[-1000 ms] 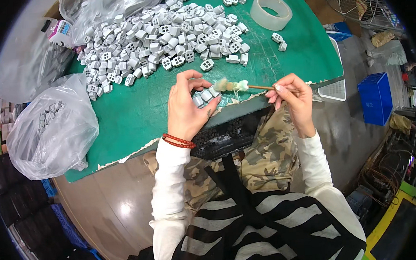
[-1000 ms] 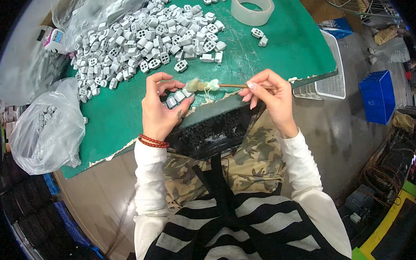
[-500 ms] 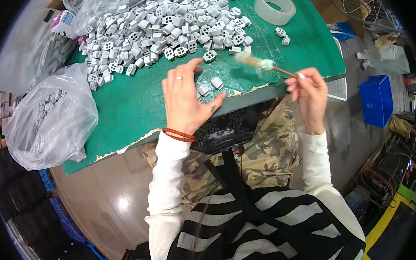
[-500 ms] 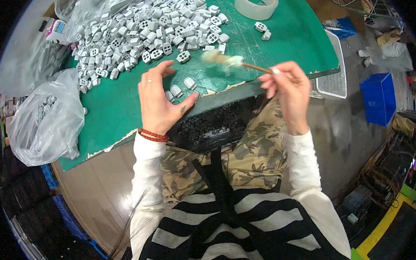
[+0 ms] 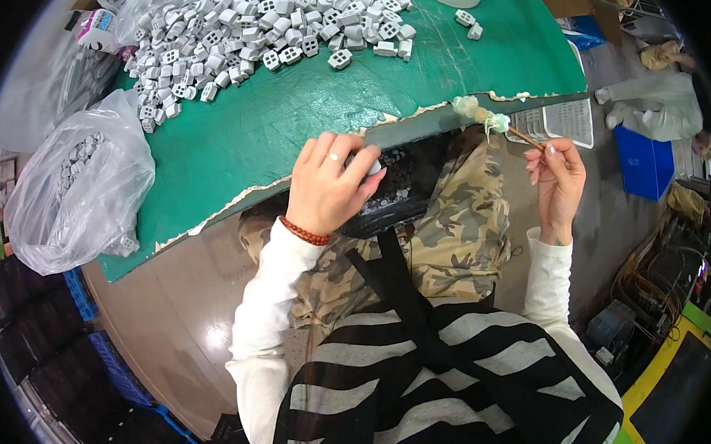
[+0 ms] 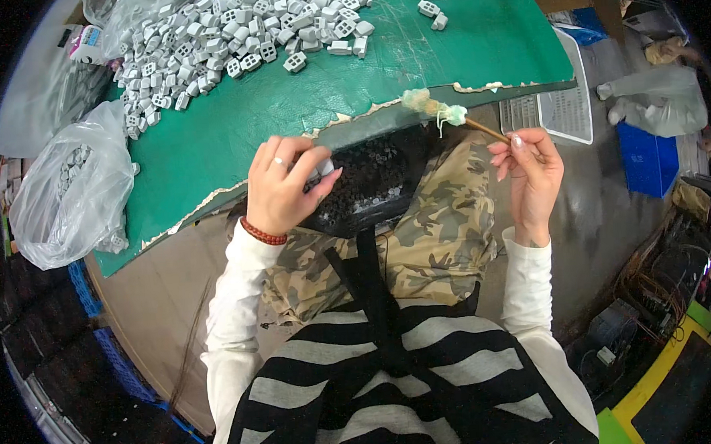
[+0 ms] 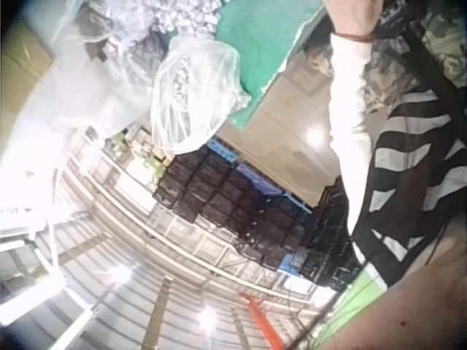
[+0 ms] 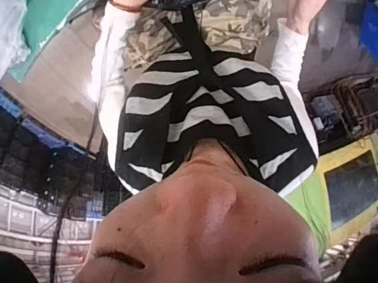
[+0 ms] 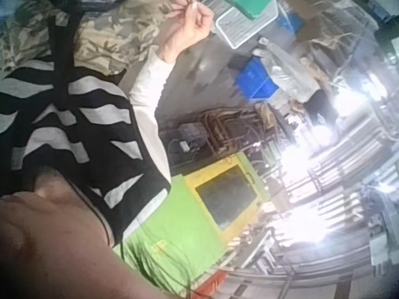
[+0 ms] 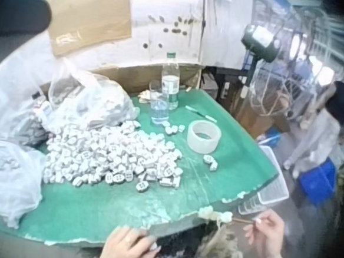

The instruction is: Applying a grease-like substance to small plastic lighting components using a wooden applicator stick.

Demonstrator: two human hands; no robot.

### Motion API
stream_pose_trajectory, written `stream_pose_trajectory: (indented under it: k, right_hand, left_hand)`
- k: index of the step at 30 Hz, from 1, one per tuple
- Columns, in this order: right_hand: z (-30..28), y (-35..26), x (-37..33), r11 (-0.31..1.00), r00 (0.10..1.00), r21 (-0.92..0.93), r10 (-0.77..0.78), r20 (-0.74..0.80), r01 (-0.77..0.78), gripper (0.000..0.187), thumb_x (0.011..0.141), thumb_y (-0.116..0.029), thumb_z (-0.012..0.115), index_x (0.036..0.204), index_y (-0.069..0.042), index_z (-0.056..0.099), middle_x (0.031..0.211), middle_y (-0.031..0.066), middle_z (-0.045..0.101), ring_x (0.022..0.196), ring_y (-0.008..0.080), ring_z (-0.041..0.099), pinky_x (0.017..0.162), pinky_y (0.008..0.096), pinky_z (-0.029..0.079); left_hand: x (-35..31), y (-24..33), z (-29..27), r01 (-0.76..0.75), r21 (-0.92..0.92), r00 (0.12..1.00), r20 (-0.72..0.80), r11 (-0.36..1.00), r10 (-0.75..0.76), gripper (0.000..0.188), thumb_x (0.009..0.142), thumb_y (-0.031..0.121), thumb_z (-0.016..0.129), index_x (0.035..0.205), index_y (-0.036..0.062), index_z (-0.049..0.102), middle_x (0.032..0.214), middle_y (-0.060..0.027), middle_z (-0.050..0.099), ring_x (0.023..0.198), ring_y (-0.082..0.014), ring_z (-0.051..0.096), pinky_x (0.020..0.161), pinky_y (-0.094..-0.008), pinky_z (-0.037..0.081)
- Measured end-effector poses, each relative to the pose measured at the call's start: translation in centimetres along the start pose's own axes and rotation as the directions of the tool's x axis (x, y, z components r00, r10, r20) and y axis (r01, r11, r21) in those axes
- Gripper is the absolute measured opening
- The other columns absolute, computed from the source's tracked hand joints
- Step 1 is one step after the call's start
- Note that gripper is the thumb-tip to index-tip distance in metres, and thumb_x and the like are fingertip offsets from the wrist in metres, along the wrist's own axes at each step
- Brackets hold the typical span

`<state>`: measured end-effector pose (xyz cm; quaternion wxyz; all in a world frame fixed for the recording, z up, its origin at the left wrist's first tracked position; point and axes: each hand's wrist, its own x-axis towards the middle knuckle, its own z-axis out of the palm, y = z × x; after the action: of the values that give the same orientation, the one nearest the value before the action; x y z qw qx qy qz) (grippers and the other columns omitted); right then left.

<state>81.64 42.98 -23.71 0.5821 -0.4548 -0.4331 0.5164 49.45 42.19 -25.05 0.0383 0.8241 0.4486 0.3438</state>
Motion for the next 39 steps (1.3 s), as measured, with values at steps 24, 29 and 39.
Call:
stream_pose_trajectory:
  k: [24, 29, 39]
  right_hand:
    - [-1.9, -0.5, -1.4, 0.998, 0.996, 0.067, 0.014, -0.090, -0.008, 0.009, 0.090, -0.007, 0.056, 0.093, 0.001, 0.056, 0.080, 0.0175, 0.066, 0.061, 0.0145, 0.060, 0.050, 0.0208, 0.045]
    - [-1.8, 0.5, -1.3, 0.996, 0.994, 0.070, 0.063, -0.088, -0.057, 0.008, 0.090, -0.007, 0.055, 0.092, 0.001, 0.056, 0.080, 0.0172, 0.066, 0.061, 0.0140, 0.060, 0.050, 0.0208, 0.045]
    - [-1.5, 0.8, -1.1, 0.992, 0.995, 0.104, 0.074, -0.062, -0.067, 0.009, 0.090, -0.008, 0.055, 0.093, 0.001, 0.056, 0.081, 0.0168, 0.067, 0.061, 0.0136, 0.060, 0.051, 0.0208, 0.045]
  left_hand:
    - [6.0, -3.3, 1.1, 0.474, -0.402, 0.815, -0.136, 0.783, -0.563, 0.031, 0.077, 0.005, 0.073, 0.106, 0.0039, 0.064, 0.086, -0.0046, 0.058, 0.074, -0.0098, 0.059, 0.063, -0.0230, 0.050]
    - [3.7, -2.2, 0.6, 0.506, -0.502, 0.771, -0.101, 0.701, -0.629, 0.016, 0.078, 0.000, 0.071, 0.094, 0.0004, 0.067, 0.098, -0.0052, 0.053, 0.080, -0.0103, 0.059, 0.069, -0.0212, 0.052]
    - [2.2, -1.0, -0.7, 0.401, 0.128, 0.889, -0.294, 0.907, -0.351, 0.030, 0.062, 0.016, 0.084, 0.073, 0.0042, 0.058, 0.076, -0.0054, 0.059, 0.076, -0.0223, 0.058, 0.067, -0.0331, 0.045]
